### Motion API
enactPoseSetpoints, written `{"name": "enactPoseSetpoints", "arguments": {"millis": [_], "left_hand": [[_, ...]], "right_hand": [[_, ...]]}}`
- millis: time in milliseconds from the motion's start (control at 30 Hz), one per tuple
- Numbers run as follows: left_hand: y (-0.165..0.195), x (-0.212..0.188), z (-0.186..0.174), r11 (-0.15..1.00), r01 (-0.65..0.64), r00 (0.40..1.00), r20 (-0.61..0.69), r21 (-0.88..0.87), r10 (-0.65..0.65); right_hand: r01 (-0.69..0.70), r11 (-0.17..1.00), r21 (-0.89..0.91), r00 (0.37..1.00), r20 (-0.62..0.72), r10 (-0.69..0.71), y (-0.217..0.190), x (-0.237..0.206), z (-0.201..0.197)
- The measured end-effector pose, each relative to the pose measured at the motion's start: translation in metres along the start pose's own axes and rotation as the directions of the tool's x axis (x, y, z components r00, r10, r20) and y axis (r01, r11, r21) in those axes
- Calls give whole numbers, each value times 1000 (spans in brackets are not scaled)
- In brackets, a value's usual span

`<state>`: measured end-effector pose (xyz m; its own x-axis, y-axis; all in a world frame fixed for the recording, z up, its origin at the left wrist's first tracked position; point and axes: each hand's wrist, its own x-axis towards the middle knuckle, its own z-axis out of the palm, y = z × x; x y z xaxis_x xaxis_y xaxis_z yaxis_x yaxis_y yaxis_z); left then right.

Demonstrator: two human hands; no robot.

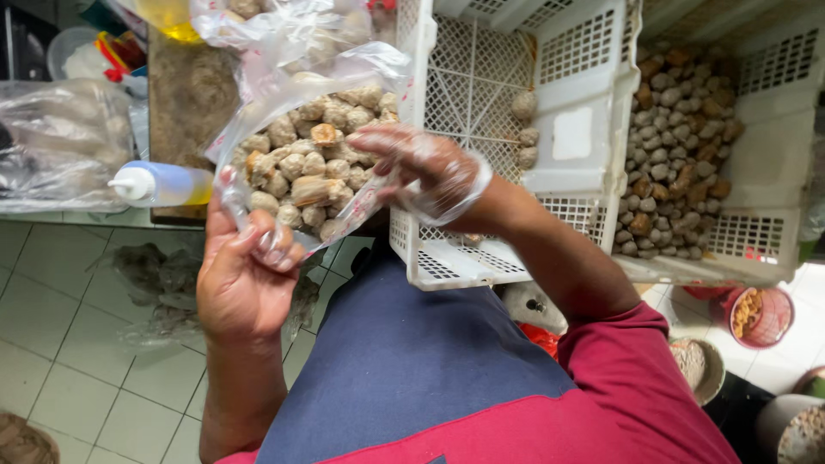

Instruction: The person holds a plastic bag in one hand and picks round fried snack balls one at a time from a plastic crate, placing them into the bag. They fill one bag, set it aside, and continue transferring more balls from the crates into another bag.

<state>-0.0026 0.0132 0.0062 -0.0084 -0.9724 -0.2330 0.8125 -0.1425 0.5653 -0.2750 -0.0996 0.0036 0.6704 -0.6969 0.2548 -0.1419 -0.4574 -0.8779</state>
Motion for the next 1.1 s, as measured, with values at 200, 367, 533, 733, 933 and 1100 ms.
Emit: {"name": "enactPoseSetpoints", "arguments": {"millis": [200, 367, 533, 733, 933, 1100], "left_hand": [[-3, -5, -5, 999, -11, 1000, -28, -35, 10], [-3, -6, -8, 1000, -12, 1000, -7, -26, 12], [-2, -6, -6, 1000, -5, 999, -33, 13, 5], [-3, -5, -7, 1000, -6, 1000, -20, -15, 6], [-2, -2, -7, 1000, -6, 1000, -4, -3, 6], [-3, -2, -6, 999, 1, 1000, 8, -44, -1]], "right_hand": [[-352, 681, -642, 861, 63, 505, 93, -82, -40], [-347, 643, -683, 849, 61, 524, 141, -136, -14], [-515, 443, -733, 586, 76, 807, 154, -146, -23], [-387, 456, -801, 716, 51, 696, 146, -142, -27], [-612, 519, -597, 667, -38, 744, 163, -135, -44], [-451, 508, -734, 724, 31, 689, 181, -146, -20]]}}
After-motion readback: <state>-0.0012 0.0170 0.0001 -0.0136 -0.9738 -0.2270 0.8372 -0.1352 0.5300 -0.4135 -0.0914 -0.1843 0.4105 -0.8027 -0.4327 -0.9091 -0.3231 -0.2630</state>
